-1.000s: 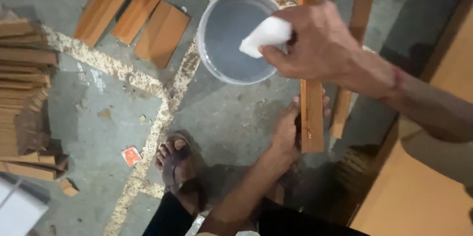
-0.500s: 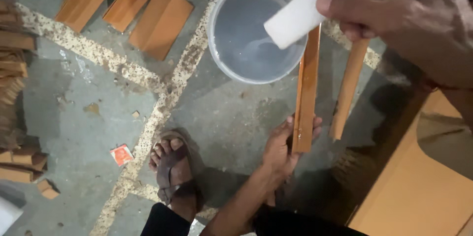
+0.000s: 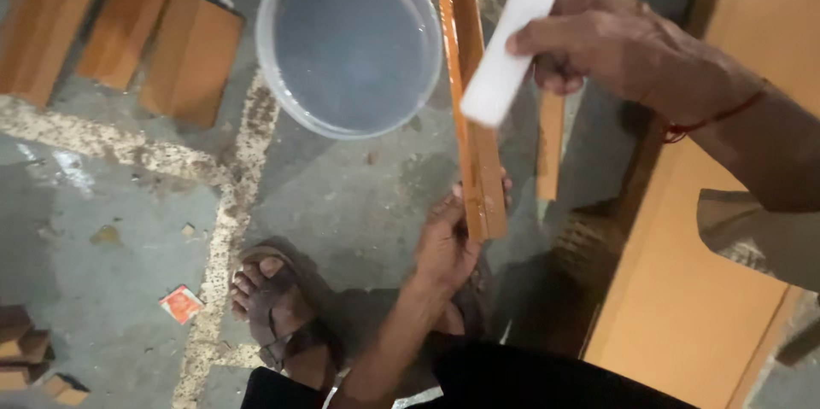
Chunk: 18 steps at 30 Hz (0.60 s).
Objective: The person wipes a long, thin wooden strip with a white cloth, repeatedly dipping the cloth into a bucket of water to clean the surface. The person holds the wood with one hand and scrubs it with the other, occasionally turning the strip to clean different sides.
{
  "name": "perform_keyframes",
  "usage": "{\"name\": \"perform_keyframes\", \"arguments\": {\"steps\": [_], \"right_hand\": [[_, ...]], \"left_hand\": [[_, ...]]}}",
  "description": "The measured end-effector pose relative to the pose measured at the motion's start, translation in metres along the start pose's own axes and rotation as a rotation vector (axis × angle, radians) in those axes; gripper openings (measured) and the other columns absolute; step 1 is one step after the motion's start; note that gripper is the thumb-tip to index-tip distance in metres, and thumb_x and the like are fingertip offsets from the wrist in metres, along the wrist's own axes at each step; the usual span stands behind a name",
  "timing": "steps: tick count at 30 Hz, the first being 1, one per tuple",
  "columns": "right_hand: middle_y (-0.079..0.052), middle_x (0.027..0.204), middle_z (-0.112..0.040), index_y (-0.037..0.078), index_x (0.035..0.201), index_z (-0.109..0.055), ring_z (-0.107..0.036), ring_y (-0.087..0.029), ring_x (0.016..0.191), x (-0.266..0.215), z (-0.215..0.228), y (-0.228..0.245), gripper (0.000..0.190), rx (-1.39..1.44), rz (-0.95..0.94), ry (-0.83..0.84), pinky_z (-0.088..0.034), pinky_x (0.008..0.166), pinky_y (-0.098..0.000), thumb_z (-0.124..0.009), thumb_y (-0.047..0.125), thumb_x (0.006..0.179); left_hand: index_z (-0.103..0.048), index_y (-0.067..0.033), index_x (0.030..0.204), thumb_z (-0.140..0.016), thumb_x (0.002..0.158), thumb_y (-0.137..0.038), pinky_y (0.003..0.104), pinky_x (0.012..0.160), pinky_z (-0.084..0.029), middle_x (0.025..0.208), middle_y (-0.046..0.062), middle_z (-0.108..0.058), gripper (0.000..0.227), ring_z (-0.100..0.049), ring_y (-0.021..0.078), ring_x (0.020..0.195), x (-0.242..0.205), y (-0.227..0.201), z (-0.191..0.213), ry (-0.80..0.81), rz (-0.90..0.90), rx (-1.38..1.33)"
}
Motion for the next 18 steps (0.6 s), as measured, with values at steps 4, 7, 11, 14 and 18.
{"name": "perform_keyframes", "arguments": {"steps": [4,7,11,14,18], "right_hand": [[-0.012,0.073,-0.072,-0.007,0.11,-0.074,-0.062,-0.013,0.053,-0.017,0.0,-0.009,0.023,-0.397,0.183,-0.198,-0.049,0.047,-0.0262,-0.063,0.011,0.102],[-0.01,0.076,-0.073,-0.005,0.107,-0.072,-0.067,-0.012,0.055,-0.022,-0.012,-0.036,0.024,0.008,-0.107,-0.356,-0.053,0.043,-0.0239,-0.067,0.016,0.098],[-0.013,0.07,-0.073,-0.005,0.105,-0.076,-0.068,-0.015,0.053,-0.026,-0.03,-0.036,0.026,-0.126,-0.018,-0.351,-0.051,0.041,-0.025,-0.07,0.019,0.097],[-0.014,0.071,-0.073,-0.006,0.106,-0.073,-0.071,-0.015,0.055,-0.036,-0.039,-0.038,0.031,-0.11,-0.043,-0.34,-0.056,0.041,-0.0239,-0.073,0.021,0.09],[-0.013,0.07,-0.075,-0.004,0.103,-0.073,-0.072,-0.017,0.053,-0.061,-0.061,-0.046,0.041,0.08,-0.292,-0.268,-0.056,0.04,-0.0275,-0.079,0.027,0.077]], "left_hand": [[-0.049,0.0083,0.146,-0.051,0.108,-0.03,0.041,0.107,-0.054,0.141,0.021,-0.059,0.054,-0.063,0.0297,0.125,0.001,0.001,-0.002,-0.012,0.009,-0.008],[-0.05,0.009,0.146,-0.052,0.109,-0.031,0.04,0.105,-0.054,0.141,0.02,-0.06,0.054,-0.064,0.0298,0.123,0.001,0.004,-0.003,0.033,-0.007,-0.015],[-0.052,0.0082,0.142,-0.055,0.11,-0.029,0.039,0.104,-0.056,0.134,0.019,-0.064,0.05,-0.066,0.0278,0.117,0.004,0.01,0.005,0.017,-0.02,-0.013],[-0.054,0.0072,0.14,-0.058,0.108,-0.025,0.039,0.101,-0.056,0.13,0.017,-0.066,0.045,-0.068,0.0276,0.113,0.007,0.017,0.015,0.019,0.003,-0.06],[-0.055,0.0042,0.138,-0.06,0.105,-0.018,0.039,0.102,-0.056,0.125,0.018,-0.068,0.04,-0.069,0.0278,0.111,0.009,0.027,0.031,-0.043,0.043,-0.059]]}}
Point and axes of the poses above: each hand's wrist, its own x-axis towards the middle knuckle, its own z-axis out of the back of the hand, y = z × x, the point moved 5 cm from there along x, towards the middle knuckle
